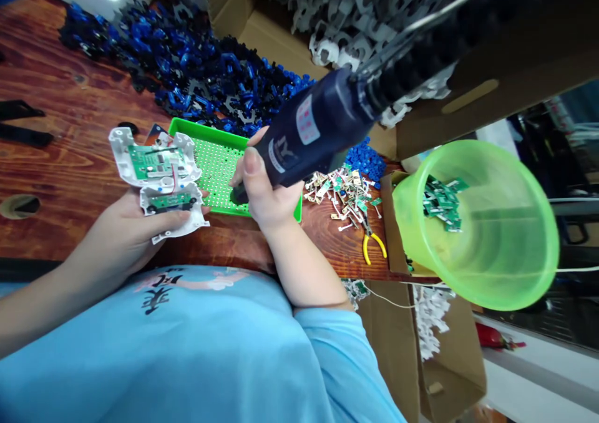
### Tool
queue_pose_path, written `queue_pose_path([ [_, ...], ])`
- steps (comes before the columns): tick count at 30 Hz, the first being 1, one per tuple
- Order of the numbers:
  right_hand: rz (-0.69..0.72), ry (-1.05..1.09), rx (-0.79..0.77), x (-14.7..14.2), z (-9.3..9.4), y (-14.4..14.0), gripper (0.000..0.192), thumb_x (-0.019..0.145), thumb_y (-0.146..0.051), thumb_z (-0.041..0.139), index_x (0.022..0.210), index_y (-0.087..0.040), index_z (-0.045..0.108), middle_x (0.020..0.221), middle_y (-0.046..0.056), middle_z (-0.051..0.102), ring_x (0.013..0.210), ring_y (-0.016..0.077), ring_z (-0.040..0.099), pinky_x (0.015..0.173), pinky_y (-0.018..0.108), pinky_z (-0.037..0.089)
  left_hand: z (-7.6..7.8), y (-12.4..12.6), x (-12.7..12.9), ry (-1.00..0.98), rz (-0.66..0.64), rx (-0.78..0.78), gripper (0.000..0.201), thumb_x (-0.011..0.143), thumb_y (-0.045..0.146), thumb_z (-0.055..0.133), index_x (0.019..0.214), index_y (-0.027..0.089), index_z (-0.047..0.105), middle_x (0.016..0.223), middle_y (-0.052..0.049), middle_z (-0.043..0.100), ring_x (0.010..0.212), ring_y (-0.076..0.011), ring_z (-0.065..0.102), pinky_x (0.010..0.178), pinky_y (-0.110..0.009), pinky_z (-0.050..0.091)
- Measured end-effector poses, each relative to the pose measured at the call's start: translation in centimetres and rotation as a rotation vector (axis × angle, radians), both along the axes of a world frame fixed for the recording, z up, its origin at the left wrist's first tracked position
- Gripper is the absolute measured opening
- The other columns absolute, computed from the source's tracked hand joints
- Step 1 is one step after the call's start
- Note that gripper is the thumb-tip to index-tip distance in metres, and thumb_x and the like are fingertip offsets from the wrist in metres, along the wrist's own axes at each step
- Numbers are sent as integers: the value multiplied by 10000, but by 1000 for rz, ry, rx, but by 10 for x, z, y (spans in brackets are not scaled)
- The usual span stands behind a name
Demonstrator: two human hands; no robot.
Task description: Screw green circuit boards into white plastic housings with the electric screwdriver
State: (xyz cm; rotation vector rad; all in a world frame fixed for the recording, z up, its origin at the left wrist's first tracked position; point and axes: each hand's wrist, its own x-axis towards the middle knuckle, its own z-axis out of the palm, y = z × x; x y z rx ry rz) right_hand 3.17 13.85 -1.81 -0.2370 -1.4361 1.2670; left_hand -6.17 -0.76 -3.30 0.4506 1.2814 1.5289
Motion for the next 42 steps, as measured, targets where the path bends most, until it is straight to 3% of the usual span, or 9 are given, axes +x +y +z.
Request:
queue_pose_path([
  [5,16,-70,29,-1,-8,0,271,877,-524,545,925,-260,506,494,-104,479,344,67,478,366,192,436,-4,0,-1,-4,11,16,475,792,152,723,1251,219,616,1216,-31,691,1170,-260,602,1088,-430,393],
  [13,48,-6,40,-3,-15,2,213,884,-467,567,939,-265,528,498,-102,493,344,67,493,342,181,422,-1,0,0,-28,11,13,499,800,117,708,1274,210,584,1243,-43,674,1190,-254,590,1116,-450,363],
  [18,22,47,10,0,-3,0,225,847,-489,605,900,-282,534,473,-109,492,322,66,473,315,176,366,-3,0,1,-47,10,9,405,799,117,707,1188,175,612,1152,-45,708,1093,-246,633,1077,-459,404],
  [24,-93,-17,-7,8,19,-3,342,772,-599,620,836,-292,483,437,-108,472,292,100,431,288,230,323,0,0,1,-46,23,0,399,785,106,703,1172,174,629,1169,-34,711,1115,-244,628,1078,-425,402],
  [29,34,7,9,2,1,-2,293,816,-539,616,873,-277,496,445,-118,473,276,79,413,272,193,333,7,3,3,-61,39,18,537,761,51,675,1266,210,591,1174,-4,722,1125,-241,633,1087,-424,395],
  [33,80,-42,30,1,-11,-1,235,866,-489,576,916,-268,514,500,-104,506,342,74,486,340,189,413,10,6,5,-69,55,2,632,739,20,662,1326,229,551,1141,10,744,1092,-235,656,1100,-427,382],
  [42,90,-29,21,1,-7,-2,239,863,-483,582,917,-263,506,478,-114,503,331,68,479,329,186,393,4,6,3,-75,52,55,641,725,28,672,1319,246,563,1141,18,747,1088,-232,667,1091,-412,401],
])
